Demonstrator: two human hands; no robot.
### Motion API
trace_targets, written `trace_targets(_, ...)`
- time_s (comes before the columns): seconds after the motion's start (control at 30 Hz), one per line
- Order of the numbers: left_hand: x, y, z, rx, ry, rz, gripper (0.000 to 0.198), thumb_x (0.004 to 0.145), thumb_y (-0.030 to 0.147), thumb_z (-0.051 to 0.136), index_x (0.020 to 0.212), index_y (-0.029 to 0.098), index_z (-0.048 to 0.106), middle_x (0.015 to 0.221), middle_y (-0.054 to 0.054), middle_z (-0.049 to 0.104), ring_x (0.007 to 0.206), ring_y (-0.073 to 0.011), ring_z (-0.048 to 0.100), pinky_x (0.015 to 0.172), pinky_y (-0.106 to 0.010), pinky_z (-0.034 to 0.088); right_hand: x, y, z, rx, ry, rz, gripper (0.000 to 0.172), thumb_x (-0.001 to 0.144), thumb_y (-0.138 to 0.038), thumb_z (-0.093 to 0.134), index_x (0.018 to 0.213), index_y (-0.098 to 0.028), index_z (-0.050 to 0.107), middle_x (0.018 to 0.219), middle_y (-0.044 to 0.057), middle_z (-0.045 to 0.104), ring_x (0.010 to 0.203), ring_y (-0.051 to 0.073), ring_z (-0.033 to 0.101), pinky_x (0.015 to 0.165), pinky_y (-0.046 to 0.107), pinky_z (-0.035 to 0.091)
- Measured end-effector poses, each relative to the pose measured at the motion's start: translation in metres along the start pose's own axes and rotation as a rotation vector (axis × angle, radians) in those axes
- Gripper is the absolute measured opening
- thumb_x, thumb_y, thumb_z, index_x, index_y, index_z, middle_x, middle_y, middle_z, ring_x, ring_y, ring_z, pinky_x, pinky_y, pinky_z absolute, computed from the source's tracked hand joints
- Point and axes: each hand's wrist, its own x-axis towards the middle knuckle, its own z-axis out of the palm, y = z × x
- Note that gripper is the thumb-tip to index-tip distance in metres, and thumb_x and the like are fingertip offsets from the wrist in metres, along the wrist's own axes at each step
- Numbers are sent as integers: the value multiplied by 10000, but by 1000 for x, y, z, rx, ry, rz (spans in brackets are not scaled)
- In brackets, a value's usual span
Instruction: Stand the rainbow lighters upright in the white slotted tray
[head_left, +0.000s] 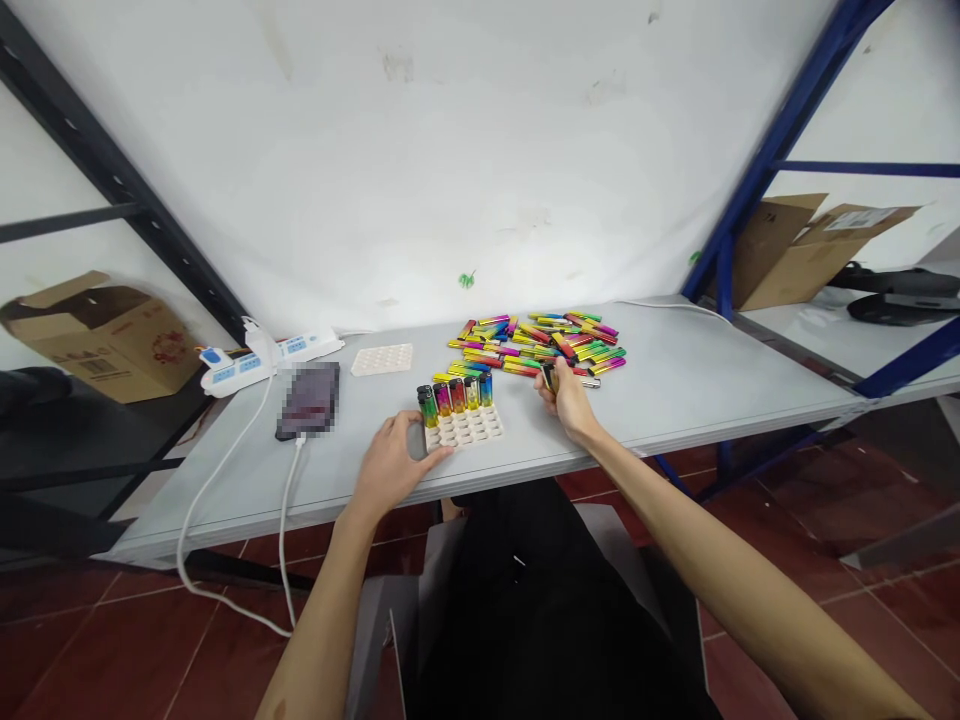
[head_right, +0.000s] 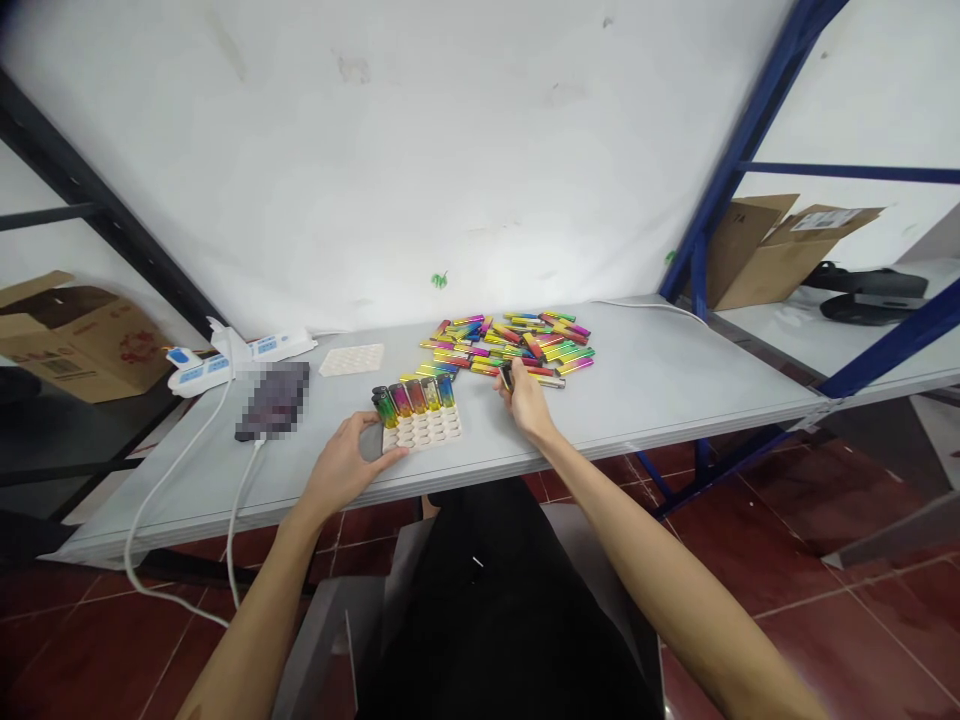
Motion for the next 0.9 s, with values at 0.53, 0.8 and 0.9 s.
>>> trace_targets(0.53,0,-1,1,10,8,27,565,817,614,714,1192,231,534,1233,-108,657,1219,-347,605,1009,-480,487,-22,-71,61,-590,-321,-404,200,894,-334,743,1030,-187,740,825,7,729,704,141,610,693,261,433)
trace_targets(0.8,0,0,1,15,-1,18,569,822,591,726,1212,230,523,1228,-103,658,1214,-340,606,1000,-470,489,-19,-77,84,-921,-345,-416,207,969,-332,646,1140,-226,697,996,35,771,915,206,689,662,270,389)
trace_targets(0.9,0,1,1,16,-1,12,576,820,590,730,1215,226,523,1228,-106,659,1214,-340,605,1004,-473,487,-17,-92,89,-1085,-410,-408,167,976,-332,620,1060,-216,705,991,68,766,912,235,699,634,287,375)
